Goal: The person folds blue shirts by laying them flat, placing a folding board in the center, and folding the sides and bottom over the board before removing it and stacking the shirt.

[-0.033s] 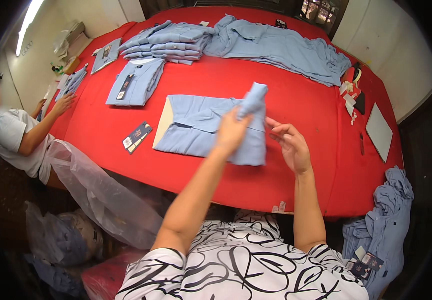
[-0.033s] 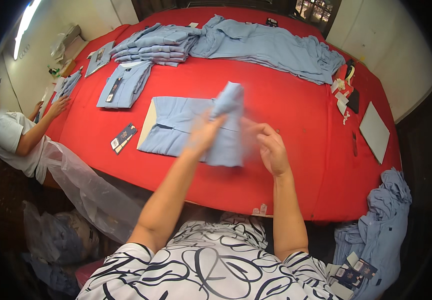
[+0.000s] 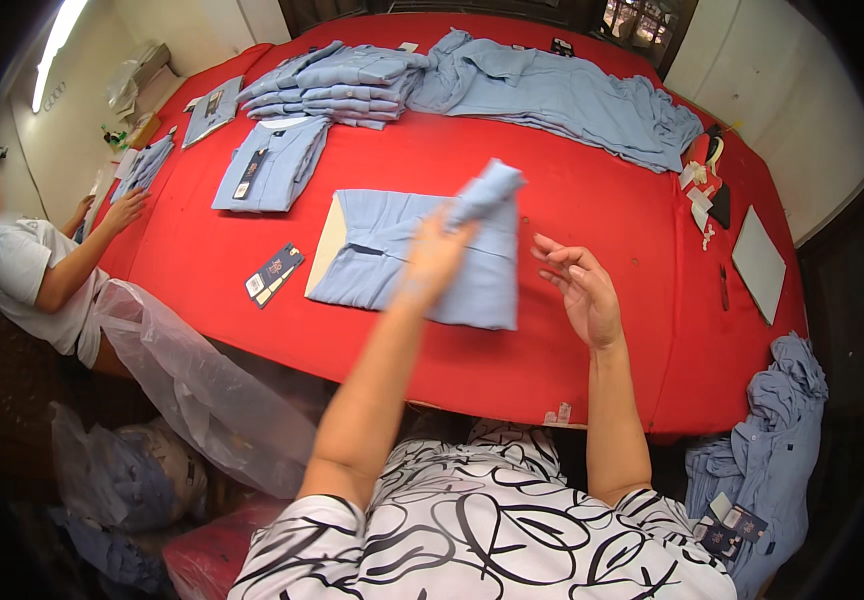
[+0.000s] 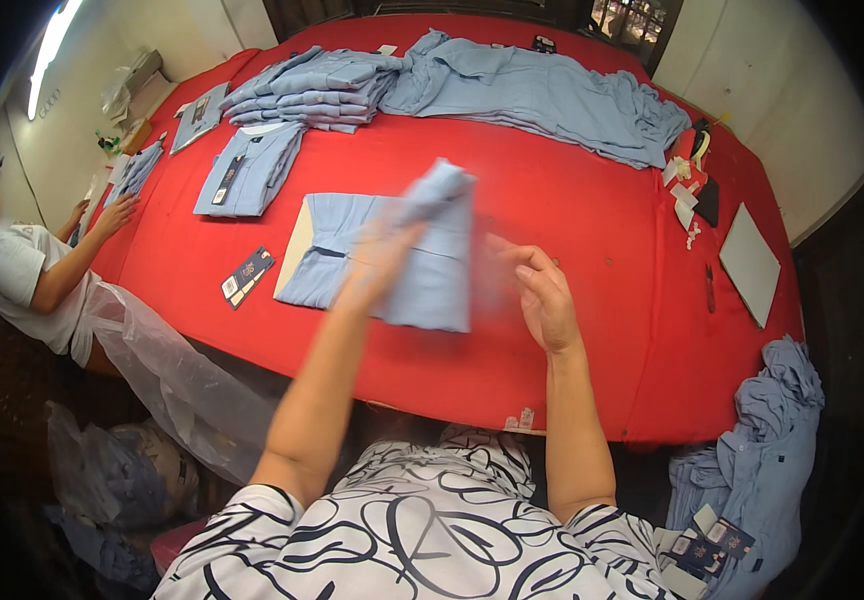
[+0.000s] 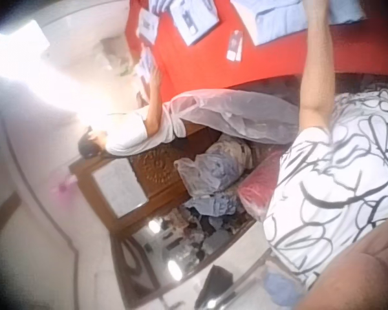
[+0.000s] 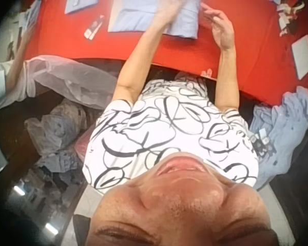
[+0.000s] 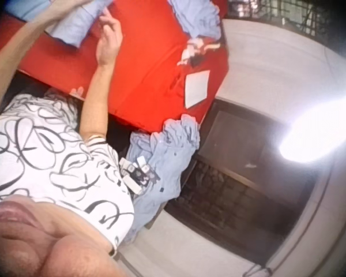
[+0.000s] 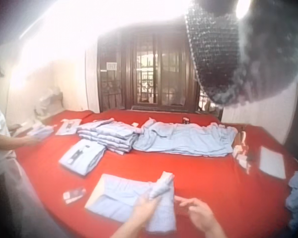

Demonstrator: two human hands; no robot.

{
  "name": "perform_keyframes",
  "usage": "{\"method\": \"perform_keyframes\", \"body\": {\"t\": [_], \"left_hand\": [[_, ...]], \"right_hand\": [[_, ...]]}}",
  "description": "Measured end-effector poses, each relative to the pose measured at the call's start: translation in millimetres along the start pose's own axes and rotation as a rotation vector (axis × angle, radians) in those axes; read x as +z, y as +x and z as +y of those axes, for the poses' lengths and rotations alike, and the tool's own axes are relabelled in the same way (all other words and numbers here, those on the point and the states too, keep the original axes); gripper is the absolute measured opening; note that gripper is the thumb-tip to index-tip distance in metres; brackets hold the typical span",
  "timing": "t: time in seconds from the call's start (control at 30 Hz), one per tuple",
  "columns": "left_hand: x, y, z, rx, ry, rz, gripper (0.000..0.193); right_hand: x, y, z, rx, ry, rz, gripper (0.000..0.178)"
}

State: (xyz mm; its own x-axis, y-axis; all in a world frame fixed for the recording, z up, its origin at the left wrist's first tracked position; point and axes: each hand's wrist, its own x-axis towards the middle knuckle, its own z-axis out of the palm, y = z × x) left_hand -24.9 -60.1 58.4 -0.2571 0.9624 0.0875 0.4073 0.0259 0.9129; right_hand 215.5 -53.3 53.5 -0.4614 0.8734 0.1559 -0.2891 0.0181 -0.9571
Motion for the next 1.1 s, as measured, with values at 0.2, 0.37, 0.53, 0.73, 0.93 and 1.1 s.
{"method": "perform_keyframes", "body": {"t": [0.2, 0.37, 0.53, 0.73, 0.93, 1.1], "left_hand": [[-162.7, 39.3, -125.9, -0.361, 0.705, 0.123, 0.069], [-150.1, 46.5, -132.9, -0.348, 0.651, 0.243, 0.068], [-140.8, 30.3, -113.1, -0.37, 0.442, 0.157, 0.043], [-67.0, -36.0, -99.0, -0.205, 0.25, 0.173, 0.036], [-12.1, -99.0, -85.7, -0.163, 0.022, 0.157, 0.027], [9.5, -119.1, -58.5, -0.232, -0.176, 0.049, 0.019]], "right_hand": [[2.9, -19.2, 49.7, 0.32, -0.034, 0.103, 0.022], [5.2, -24.2, 53.6, 0.31, -0.161, 0.132, 0.028], [13.6, -11.5, 36.8, 0.247, -0.284, 0.187, 0.035], [62.2, 36.8, 32.3, -0.3, -1.21, 0.286, 0.053], [51.8, 34.9, 42.5, -0.162, -1.742, 0.125, 0.059], [89.4, -7.4, 86.9, -0.348, -1.665, 0.023, 0.053]]}}
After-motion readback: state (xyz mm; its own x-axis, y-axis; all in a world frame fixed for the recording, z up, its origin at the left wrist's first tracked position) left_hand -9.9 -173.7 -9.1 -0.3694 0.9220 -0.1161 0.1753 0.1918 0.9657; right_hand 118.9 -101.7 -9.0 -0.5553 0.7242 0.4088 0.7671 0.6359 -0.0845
